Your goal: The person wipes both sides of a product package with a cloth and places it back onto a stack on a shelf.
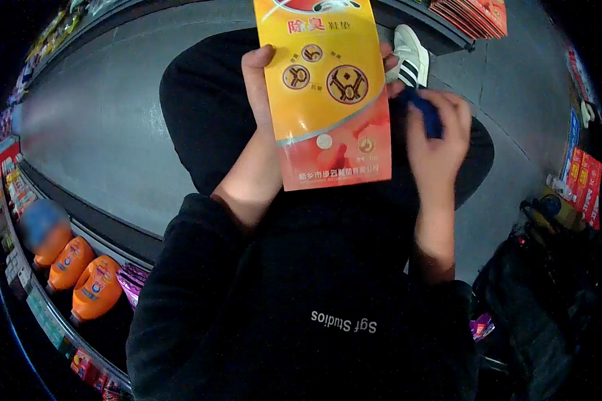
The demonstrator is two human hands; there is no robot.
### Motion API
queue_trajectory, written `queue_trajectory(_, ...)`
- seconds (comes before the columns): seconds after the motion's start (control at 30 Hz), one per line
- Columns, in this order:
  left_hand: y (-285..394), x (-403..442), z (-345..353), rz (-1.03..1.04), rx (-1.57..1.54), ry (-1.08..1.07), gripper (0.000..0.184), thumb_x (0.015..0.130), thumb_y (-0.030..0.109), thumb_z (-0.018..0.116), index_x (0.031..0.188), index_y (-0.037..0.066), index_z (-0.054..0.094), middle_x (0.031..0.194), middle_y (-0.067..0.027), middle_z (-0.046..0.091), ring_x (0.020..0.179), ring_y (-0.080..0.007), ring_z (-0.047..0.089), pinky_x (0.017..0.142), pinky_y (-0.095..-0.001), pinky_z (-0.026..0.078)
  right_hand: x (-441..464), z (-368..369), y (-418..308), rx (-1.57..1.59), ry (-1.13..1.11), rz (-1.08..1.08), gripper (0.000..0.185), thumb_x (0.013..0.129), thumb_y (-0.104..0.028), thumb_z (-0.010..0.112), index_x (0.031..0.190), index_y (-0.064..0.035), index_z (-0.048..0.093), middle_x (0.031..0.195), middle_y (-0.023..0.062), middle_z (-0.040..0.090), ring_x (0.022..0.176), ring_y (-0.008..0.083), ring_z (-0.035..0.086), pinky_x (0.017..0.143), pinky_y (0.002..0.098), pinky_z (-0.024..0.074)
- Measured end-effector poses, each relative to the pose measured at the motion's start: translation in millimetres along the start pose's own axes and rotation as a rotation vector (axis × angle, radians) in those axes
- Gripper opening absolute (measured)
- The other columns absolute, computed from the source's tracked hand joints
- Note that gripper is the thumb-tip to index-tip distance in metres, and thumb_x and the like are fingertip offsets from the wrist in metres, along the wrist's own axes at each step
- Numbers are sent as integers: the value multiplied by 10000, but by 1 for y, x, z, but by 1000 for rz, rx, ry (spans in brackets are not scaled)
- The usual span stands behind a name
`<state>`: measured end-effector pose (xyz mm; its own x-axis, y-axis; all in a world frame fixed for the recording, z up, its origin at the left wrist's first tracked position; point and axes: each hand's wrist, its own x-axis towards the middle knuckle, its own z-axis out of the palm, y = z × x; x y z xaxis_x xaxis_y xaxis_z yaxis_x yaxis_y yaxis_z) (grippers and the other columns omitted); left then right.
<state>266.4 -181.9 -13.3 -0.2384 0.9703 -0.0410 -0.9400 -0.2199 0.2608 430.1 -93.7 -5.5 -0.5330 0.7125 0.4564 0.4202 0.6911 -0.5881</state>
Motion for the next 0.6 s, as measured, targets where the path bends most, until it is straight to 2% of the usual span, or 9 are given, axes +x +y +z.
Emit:
queue_trajectory(0.03,2,1,3,4,-41,-35,888,723,610,379,1346,-15,273,1290,-259,382,1188,-386,397,1012,-518,305,0,-2,7,2,41,35,185,736,-31,651,915,-22,607,907,114,553,861,225,549,771,308,443)
queue_trajectory(0.1,7,1,6,20,-122,-107,891,708,618,409,1322,-19,303,1245,-242,414,1140,-361,430,987,-528,324,-3,-13,9,206,139,447,173,772,-51,648,923,-6,577,887,69,565,818,147,535,746,265,439)
queue_trajectory(0.13,9,2,6,29,-119,-109,891,708,618,409,1322,-19,303,1245,-242,414,1140,-361,430,987,-528,324,1,-16,-2,455,230,553,174,798,-70,643,935,-5,558,880,44,561,800,99,511,722,223,429)
queue_trajectory(0.23,12,5,4,37,-6,-62,850,688,613,426,1283,10,350,1179,-224,442,1076,-335,474,895,-487,409,3,-28,-6,876,287,597,298,764,-20,618,1041,-18,510,978,68,532,839,144,529,760,257,447)
queue_trajectory(0.33,8,13,0,50,146,-29,833,679,573,462,1279,3,364,1145,-233,480,1027,-318,510,833,-441,450,2,-27,-33,730,64,279,539,647,-29,632,1156,9,457,1147,123,475,1065,244,497,920,344,411)
queue_trajectory(0.4,3,18,-10,59,203,-12,845,678,574,469,1283,-7,361,1161,-250,474,1037,-337,509,859,-465,435,4,-18,-50,513,-113,-27,557,679,-55,640,1195,24,447,1179,130,486,1057,243,499,922,354,403)
queue_trajectory(0.43,1,19,-10,52,275,3,858,677,576,475,1287,-16,359,1178,-267,469,1047,-356,507,884,-488,420,8,-10,-57,313,-164,-217,479,709,-92,649,1158,3,511,1140,132,515,1038,253,508,921,367,387)
queue_trajectory(0.5,-4,22,-9,-48,61,22,803,689,540,464,1262,-16,379,1081,-240,531,938,-328,547,799,-407,467,0,14,-71,233,-263,-314,363,718,-97,660,1074,-55,605,1070,139,536,1000,297,518,897,384,380)
queue_trajectory(0.6,-3,19,-4,-26,30,-24,770,692,539,455,1238,0,399,1058,-231,527,941,-318,536,782,-428,463,-19,25,-75,245,-226,-407,390,629,-77,672,1014,-55,616,1041,112,541,913,285,532,816,398,418)
